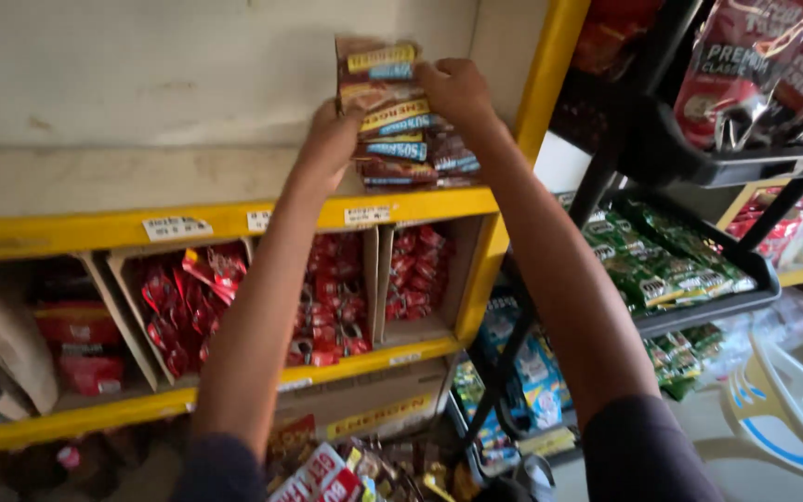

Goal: Sorting and placing instant cereal sachets onto a grocery store shelf while sitting on the floor.

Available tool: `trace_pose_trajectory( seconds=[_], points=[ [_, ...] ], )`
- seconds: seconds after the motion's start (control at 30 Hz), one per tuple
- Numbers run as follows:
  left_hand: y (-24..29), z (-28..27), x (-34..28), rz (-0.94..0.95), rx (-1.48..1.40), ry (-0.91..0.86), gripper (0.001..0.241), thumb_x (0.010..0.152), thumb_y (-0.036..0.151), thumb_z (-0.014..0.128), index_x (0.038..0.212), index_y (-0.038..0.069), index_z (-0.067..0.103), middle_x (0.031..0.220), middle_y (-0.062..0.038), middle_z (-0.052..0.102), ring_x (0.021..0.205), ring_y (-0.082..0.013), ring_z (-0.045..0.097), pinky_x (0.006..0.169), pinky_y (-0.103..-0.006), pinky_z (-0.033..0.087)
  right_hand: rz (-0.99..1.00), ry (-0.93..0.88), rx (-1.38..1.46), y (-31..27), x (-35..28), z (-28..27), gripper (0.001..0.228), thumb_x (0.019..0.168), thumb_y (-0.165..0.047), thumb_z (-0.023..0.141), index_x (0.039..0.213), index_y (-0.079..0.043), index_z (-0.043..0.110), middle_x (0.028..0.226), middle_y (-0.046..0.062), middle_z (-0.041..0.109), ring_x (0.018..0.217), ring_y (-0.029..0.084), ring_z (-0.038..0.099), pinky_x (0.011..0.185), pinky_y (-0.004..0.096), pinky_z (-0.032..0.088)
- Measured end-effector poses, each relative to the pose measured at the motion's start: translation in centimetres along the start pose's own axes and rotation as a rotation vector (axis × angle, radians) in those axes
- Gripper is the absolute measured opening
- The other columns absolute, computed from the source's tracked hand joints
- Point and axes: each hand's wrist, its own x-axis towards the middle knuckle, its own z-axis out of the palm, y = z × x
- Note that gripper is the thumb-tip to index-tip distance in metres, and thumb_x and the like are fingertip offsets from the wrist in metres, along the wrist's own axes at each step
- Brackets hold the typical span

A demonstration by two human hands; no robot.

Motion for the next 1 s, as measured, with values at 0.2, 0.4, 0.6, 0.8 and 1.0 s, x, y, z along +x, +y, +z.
trace_pose_trajectory(
  seconds=[0.2,0.4,0.6,0.8,1.0],
  points=[
    [-8.0,-2.6,10.0,-0.135,0.649,0.116,0.039,0.095,0.023,0.055,0.125,0.01,0.079,0.118,-0.014,0.076,0.108,-0.0293,0.069,0.098,-0.0483,0.049,-0.513,0.299,-0.556,1.9,-0.7,-1.7,0.042,0.083,-0.025,0.078,0.114,0.003,0.074,0.11,0.024,0.074,0.102,0.034,0.071,0.091,0.042,0.055],
    [-13.6,-6.4,13.5,-0.214,0.795,0.144,0.069,0.089,0.043,0.076,0.132,-0.003,0.049,0.132,-0.019,0.064,0.121,-0.0378,0.06,0.098,-0.0525,0.046,-0.425,0.184,-0.336,4.5,-4.7,-4.9,0.036,0.088,-0.019,0.071,0.117,0.003,0.071,0.108,0.018,0.076,0.104,0.024,0.074,0.092,0.035,0.057],
    [-12.3,-2.6,10.8,-0.103,0.134,0.131,0.048,0.085,0.032,0.076,0.113,-0.004,0.06,0.112,-0.016,0.071,0.099,-0.0246,0.068,0.081,-0.0357,0.059,-0.249,0.089,-0.192,2.1,-13.0,-8.0,0.031,0.096,-0.018,0.071,0.119,0.002,0.069,0.104,0.009,0.076,0.097,0.015,0.07,0.086,0.03,0.057],
    [-12.8,-2.1,10.5,-0.089,0.213,0.145,0.043,0.084,0.038,0.065,0.108,0.002,0.065,0.097,-0.009,0.07,0.085,-0.0191,0.065,0.072,-0.0364,0.055,-0.091,0.003,0.021,2.5,-20.9,-8.9,0.032,0.1,-0.012,0.066,0.128,0.002,0.064,0.114,0.006,0.075,0.109,0.013,0.07,0.098,0.028,0.055],
    [-10.9,-1.9,5.6,0.136,0.283,0.404,0.057,0.096,0.041,0.068,0.13,-0.003,0.056,0.128,-0.019,0.063,0.116,-0.0252,0.059,0.099,-0.0394,0.049,0.081,-0.066,0.157,3.8,-30.9,-9.1,0.039,0.098,-0.011,0.066,0.134,0.002,0.06,0.113,0.007,0.074,0.107,0.014,0.069,0.095,0.03,0.055]
  ],
)
